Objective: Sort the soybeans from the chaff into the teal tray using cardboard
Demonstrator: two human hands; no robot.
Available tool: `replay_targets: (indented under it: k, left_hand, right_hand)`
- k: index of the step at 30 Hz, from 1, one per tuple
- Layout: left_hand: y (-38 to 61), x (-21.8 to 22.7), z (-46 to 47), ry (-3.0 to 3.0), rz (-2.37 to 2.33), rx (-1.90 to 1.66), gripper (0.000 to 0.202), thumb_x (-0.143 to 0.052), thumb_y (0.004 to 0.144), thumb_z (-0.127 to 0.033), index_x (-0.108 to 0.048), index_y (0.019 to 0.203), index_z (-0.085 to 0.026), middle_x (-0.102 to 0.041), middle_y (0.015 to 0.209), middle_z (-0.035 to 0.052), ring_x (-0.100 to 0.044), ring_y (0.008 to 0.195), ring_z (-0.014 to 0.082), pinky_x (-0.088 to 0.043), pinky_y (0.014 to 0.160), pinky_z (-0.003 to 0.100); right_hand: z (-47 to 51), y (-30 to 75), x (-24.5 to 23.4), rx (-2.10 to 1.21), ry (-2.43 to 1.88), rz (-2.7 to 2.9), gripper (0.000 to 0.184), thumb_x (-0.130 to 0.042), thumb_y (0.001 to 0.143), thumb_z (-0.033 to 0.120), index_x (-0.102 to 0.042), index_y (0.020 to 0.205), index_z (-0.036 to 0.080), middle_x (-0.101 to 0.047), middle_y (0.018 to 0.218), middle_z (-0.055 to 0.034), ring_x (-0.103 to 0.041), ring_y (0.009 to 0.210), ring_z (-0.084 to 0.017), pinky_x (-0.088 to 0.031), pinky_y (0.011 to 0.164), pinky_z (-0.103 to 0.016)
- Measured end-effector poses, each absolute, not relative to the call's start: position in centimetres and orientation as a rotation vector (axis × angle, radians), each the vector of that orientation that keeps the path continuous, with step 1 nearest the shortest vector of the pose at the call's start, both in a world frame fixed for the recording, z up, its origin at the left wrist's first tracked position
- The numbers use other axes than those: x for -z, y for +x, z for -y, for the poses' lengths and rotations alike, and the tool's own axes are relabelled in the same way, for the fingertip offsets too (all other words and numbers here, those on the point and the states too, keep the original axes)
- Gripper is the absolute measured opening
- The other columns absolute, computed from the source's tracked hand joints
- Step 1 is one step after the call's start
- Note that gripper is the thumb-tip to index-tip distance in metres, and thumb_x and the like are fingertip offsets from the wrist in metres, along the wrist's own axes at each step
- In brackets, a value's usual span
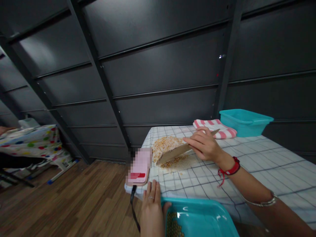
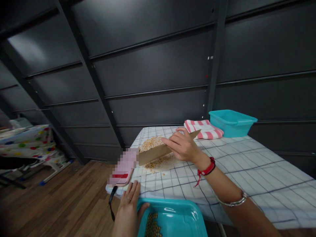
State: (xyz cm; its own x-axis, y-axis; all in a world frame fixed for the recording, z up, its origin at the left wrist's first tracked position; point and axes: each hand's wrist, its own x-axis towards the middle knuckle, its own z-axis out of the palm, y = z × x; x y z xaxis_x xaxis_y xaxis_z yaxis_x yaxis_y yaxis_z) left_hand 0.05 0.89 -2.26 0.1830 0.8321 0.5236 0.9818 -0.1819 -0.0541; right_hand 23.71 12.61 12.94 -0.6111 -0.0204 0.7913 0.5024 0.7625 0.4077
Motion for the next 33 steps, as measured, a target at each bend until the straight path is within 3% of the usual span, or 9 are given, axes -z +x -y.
replay_targets:
  k: [5,12,18,29,33]
  left_hand:
    - [0.0,2.2,-0.9,-2.101,1.667,0.566,0.044,-0.051,0.079,-0.022,-0.047,0.121,-0.009,-0.054,0.123,0.0173,-0.050,0.112,0.0287,-0.051,0.085,0.043]
    - [-0.2,2.6,-1.0,-2.103,1.696,0.591,0.046,-0.052,0.077,-0.021,-0.046,0.123,-0.016,-0.055,0.124,0.0133,-0.050,0.113,0.0282,-0.049,0.085,0.046]
    - [-0.3,2.4,-1.0,-2.098,1.675,0.625,0.046,-0.052,0.078,-0.022,-0.045,0.123,-0.014,-0.056,0.123,0.0139,-0.050,0.113,0.0278,-0.050,0.084,0.043]
    - [-0.5,2.7,-1.1,-2.061,1.632,0.549,0.043,-0.049,0.079,-0.022,-0.047,0.121,-0.011,-0.056,0.122,0.0146,-0.052,0.111,0.0266,-0.051,0.084,0.040]
    - [-0.7,2.5,-0.9,-2.046,1.682,0.571,0.044,-0.049,0.079,-0.019,-0.046,0.122,-0.011,-0.055,0.123,0.0146,-0.049,0.114,0.0267,-0.050,0.086,0.041]
  right_hand:
    - [-12.9,22.2,-12.2,0.844,-0.350,2.141,0.040,-0.036,0.077,0.004,-0.049,0.109,0.022,-0.057,0.072,0.0013,-0.047,0.071,-0.015,-0.033,0.081,-0.038]
    - [-12.5,23.0,-12.5,0.834,-0.331,2.170,0.035,-0.037,0.075,0.008,-0.052,0.104,0.023,-0.056,0.071,0.0019,-0.047,0.071,-0.015,-0.033,0.081,-0.039]
    - [-12.0,23.8,-13.1,0.833,-0.351,2.108,0.042,-0.041,0.073,0.008,-0.049,0.110,0.025,-0.058,0.075,0.0011,-0.046,0.072,-0.017,-0.033,0.081,-0.042]
    - [-12.1,21.3,-12.6,0.875,-0.296,2.211,0.026,-0.036,0.079,0.008,-0.054,0.091,0.023,-0.057,0.071,0.0022,-0.047,0.075,-0.014,-0.032,0.084,-0.037]
    - [-11.5,22.1,-13.6,0.874,-0.299,2.215,0.028,-0.035,0.076,0.006,-0.052,0.092,0.021,-0.057,0.071,0.0000,-0.046,0.074,-0.015,-0.032,0.083,-0.038]
